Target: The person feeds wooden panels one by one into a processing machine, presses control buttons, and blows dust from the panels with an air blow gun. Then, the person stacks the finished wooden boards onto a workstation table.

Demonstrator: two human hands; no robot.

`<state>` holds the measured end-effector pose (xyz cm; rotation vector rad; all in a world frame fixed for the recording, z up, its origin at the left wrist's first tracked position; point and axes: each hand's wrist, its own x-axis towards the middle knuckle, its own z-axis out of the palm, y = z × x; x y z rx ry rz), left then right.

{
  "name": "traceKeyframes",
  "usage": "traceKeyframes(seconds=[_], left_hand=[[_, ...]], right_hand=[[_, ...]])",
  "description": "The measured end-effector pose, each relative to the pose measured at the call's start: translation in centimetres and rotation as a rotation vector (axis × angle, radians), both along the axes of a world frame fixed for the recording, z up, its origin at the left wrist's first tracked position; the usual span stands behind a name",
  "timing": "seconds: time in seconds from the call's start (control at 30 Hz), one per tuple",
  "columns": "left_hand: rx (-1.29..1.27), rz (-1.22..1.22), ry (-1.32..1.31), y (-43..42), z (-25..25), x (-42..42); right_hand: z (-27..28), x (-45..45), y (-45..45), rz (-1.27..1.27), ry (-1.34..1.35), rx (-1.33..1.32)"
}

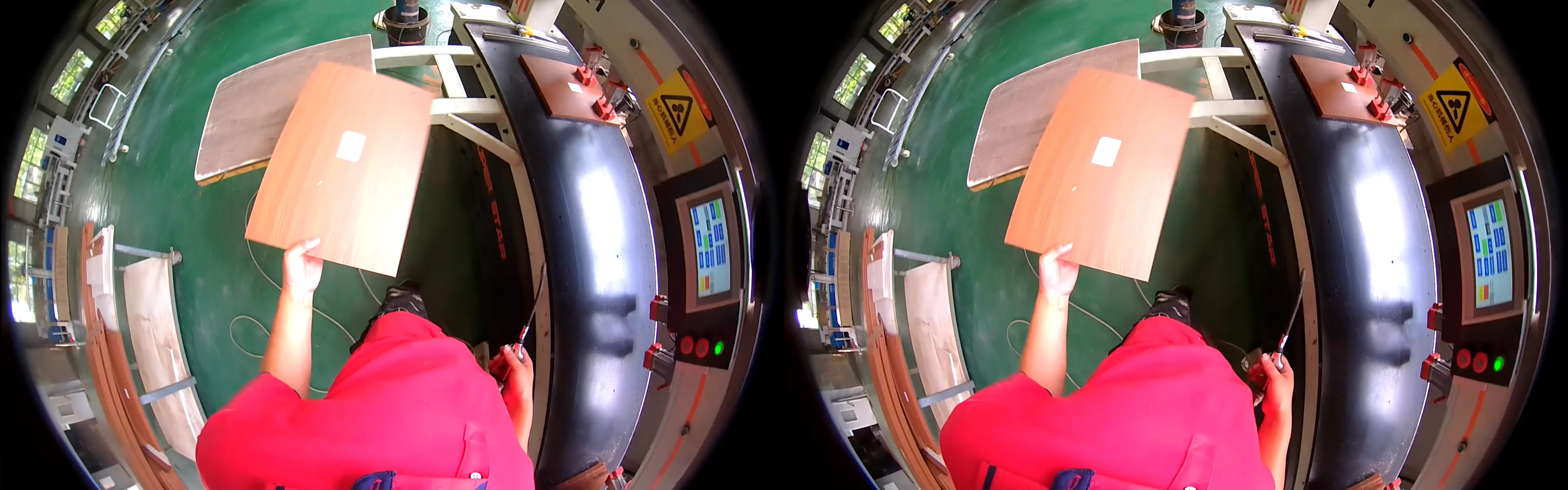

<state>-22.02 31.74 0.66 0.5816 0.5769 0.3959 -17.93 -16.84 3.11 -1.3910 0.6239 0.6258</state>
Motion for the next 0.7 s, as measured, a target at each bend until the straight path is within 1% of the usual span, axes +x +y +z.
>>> traceKeyframes(seconds=[0.03, 0.07, 0.17, 0.23, 0.3, 0.33, 0.4, 0.43, 0.47, 0.57, 0.6, 0.63, 0.67, 0.7], left_hand=[[-0.038, -0.047, 0.012, -0.6, 0.6, -0.6], [0.006, 0.002, 0.035, -1.7, 1.2, -0.6], [0.136, 0.029, -0.035, -5.8, 5.2, -0.2], [0.135, 0.018, -0.017, -6.7, 6.3, -0.9], [0.159, 0.005, -0.057, -7.2, 7.2, -2.0], [0.193, 0.071, -0.069, -7.9, 8.6, -2.3], [0.446, 0.094, -0.108, -9.4, 12.2, -3.2], [0.571, 0.114, -0.123, -9.9, 13.6, -3.9], [0.736, 0.094, -0.135, -9.9, 14.4, -4.5], [0.851, 0.084, -0.224, -9.5, 16.6, -6.1], [0.828, 0.081, -0.223, -9.8, 17.6, -6.3], [0.808, 0.097, -0.239, -10.0, 17.5, -6.5], [0.788, 0.116, -0.253, -10.2, 17.3, -6.6], [0.769, 0.139, -0.267, -10.4, 17.3, -6.6]], right_hand=[[0.5, -0.2, -0.4, -0.018, -0.022, -0.005], [1.0, -0.4, -0.9, 0.045, -0.081, -0.029], [2.9, 0.2, -1.2, 0.121, -0.214, -0.111], [2.9, 1.4, -1.1, 0.061, -0.353, -0.032], [5.0, 3.1, -0.2, 0.033, -0.435, -0.014], [5.9, 4.1, 0.3, 0.017, -0.465, 0.027], [8.0, 6.4, 1.9, 0.007, -0.525, 0.115], [9.3, 7.4, 3.2, -0.009, -0.551, 0.207], [9.9, 8.9, 4.2, 0.043, -0.593, 0.239], [11.0, 13.3, 8.2, 0.102, -0.584, 0.386], [11.2, 14.3, 9.6, 0.087, -0.547, 0.478], [11.0, 15.2, 11.0, 0.073, -0.505, 0.569], [9.6, 16.7, 11.8, 0.034, -0.546, 0.543], [9.8, 16.8, 12.0, -0.004, -0.476, 0.643]])
